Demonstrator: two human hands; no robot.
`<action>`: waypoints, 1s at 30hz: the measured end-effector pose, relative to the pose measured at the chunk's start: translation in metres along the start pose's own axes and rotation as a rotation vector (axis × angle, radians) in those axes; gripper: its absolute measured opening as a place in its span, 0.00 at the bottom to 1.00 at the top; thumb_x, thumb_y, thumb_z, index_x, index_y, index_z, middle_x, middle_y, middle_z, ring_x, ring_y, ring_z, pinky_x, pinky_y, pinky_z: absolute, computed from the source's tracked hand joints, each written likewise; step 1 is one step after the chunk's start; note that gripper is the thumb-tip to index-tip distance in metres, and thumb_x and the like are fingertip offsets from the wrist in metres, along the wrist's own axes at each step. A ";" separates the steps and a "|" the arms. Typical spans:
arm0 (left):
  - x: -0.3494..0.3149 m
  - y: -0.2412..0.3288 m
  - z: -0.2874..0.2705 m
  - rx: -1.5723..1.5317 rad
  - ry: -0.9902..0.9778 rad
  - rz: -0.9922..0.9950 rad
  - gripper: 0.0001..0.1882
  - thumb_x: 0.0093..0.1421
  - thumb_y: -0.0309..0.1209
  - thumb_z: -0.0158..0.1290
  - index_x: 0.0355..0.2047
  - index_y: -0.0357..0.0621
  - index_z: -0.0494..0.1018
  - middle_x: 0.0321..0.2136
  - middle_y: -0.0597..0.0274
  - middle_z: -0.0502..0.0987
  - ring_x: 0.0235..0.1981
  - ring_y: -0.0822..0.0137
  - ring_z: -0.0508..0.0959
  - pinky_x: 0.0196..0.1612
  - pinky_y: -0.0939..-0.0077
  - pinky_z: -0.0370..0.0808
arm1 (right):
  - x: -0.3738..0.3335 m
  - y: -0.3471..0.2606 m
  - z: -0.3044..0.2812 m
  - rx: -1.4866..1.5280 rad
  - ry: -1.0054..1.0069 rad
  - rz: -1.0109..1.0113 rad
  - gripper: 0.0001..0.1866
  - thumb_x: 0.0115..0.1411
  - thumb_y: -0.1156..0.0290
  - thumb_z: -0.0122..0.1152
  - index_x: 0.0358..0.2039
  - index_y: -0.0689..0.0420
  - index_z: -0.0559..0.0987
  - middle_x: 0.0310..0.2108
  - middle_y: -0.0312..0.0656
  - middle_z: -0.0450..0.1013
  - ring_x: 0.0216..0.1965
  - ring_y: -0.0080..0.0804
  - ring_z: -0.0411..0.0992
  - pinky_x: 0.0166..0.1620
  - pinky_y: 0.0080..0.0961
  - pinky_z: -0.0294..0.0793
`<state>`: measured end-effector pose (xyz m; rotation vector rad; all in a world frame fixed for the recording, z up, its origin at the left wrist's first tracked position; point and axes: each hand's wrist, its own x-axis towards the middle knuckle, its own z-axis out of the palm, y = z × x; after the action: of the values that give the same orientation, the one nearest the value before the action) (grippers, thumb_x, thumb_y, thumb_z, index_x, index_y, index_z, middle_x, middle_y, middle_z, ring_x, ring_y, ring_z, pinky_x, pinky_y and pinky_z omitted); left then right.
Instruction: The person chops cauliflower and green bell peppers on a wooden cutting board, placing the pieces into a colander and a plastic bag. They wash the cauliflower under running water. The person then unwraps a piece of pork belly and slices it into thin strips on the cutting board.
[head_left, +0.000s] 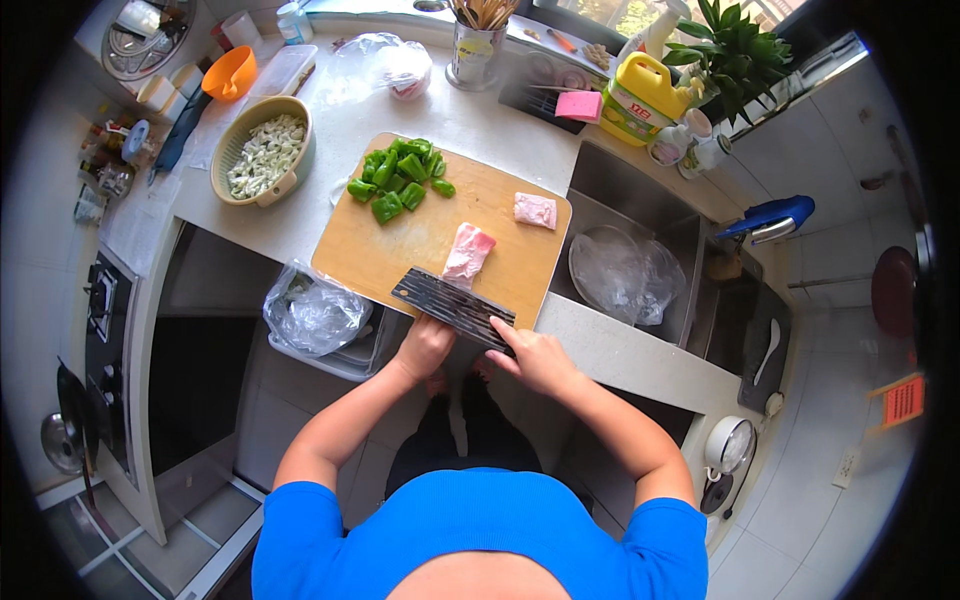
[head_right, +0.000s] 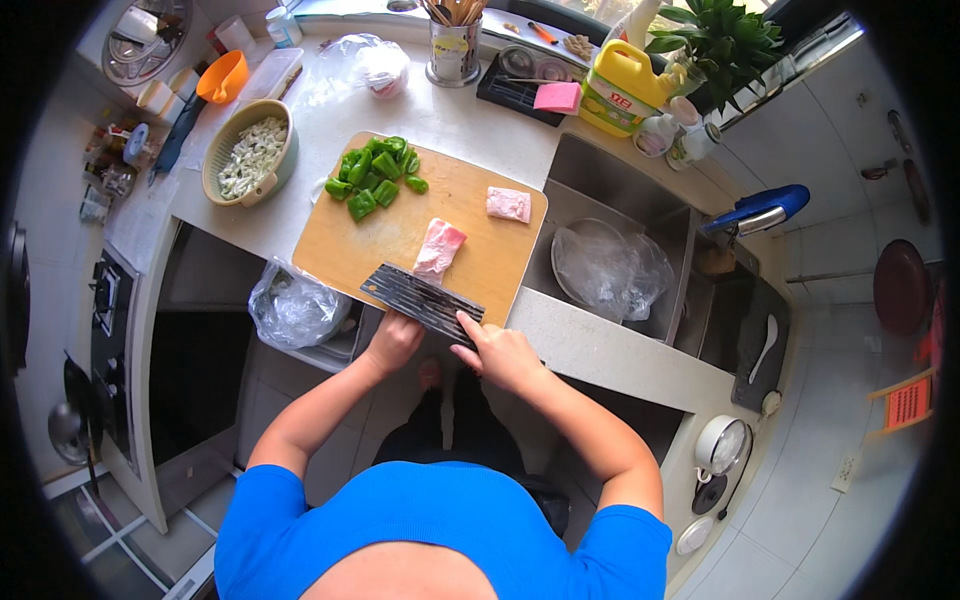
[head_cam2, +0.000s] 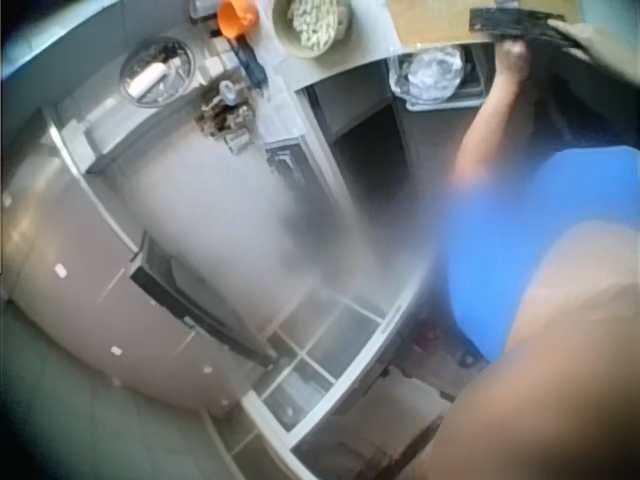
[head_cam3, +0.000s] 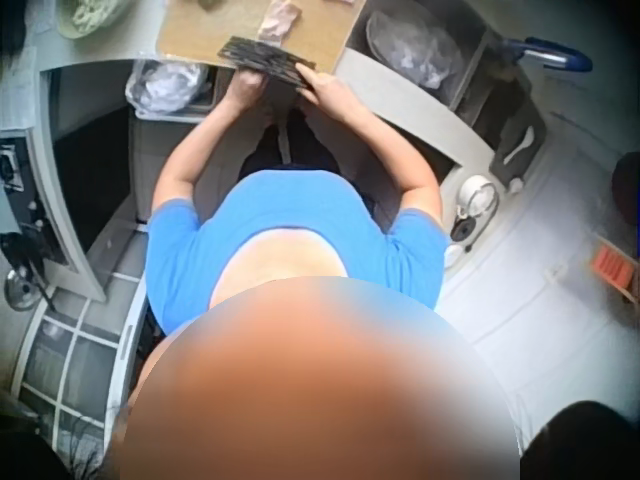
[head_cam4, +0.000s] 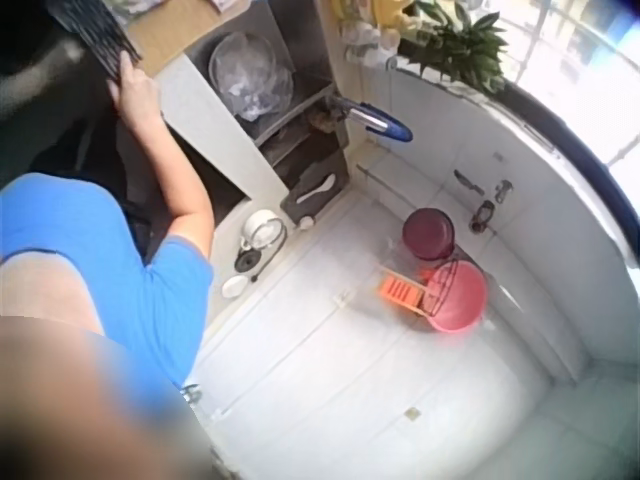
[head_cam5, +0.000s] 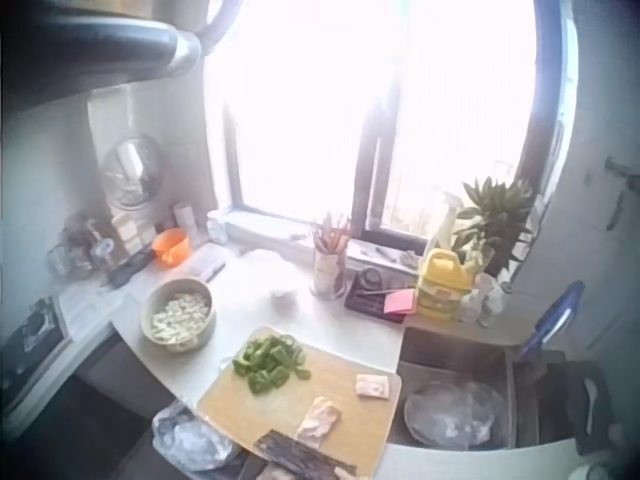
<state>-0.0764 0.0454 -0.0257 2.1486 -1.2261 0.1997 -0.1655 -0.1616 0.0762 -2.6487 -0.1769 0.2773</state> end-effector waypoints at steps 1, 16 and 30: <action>-0.001 0.003 0.003 -0.007 0.023 0.004 0.15 0.49 0.23 0.54 0.40 0.37 0.74 0.42 0.47 0.72 0.48 0.44 0.69 0.54 0.52 0.64 | 0.004 0.003 0.001 0.017 0.034 -0.021 0.27 0.60 0.50 0.52 0.53 0.54 0.69 0.25 0.51 0.74 0.26 0.49 0.74 0.31 0.42 0.74; -0.014 -0.001 0.043 0.105 0.134 -0.030 0.18 0.53 0.30 0.55 0.45 0.42 0.73 0.45 0.53 0.72 0.50 0.49 0.69 0.55 0.51 0.61 | 0.019 0.017 0.004 0.008 0.085 -0.112 0.22 0.61 0.50 0.49 0.50 0.50 0.73 0.22 0.48 0.74 0.24 0.47 0.74 0.28 0.40 0.74; -0.005 0.008 0.072 0.102 0.304 -0.203 0.20 0.57 0.41 0.47 0.47 0.46 0.72 0.47 0.55 0.73 0.50 0.48 0.71 0.55 0.48 0.61 | 0.037 0.018 0.021 -0.197 0.151 -0.219 0.24 0.59 0.49 0.51 0.50 0.50 0.73 0.15 0.43 0.68 0.16 0.40 0.71 0.20 0.34 0.71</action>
<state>-0.0987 0.0028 -0.0802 2.2132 -0.8366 0.4905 -0.1328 -0.1618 0.0439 -2.7984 -0.4622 -0.0132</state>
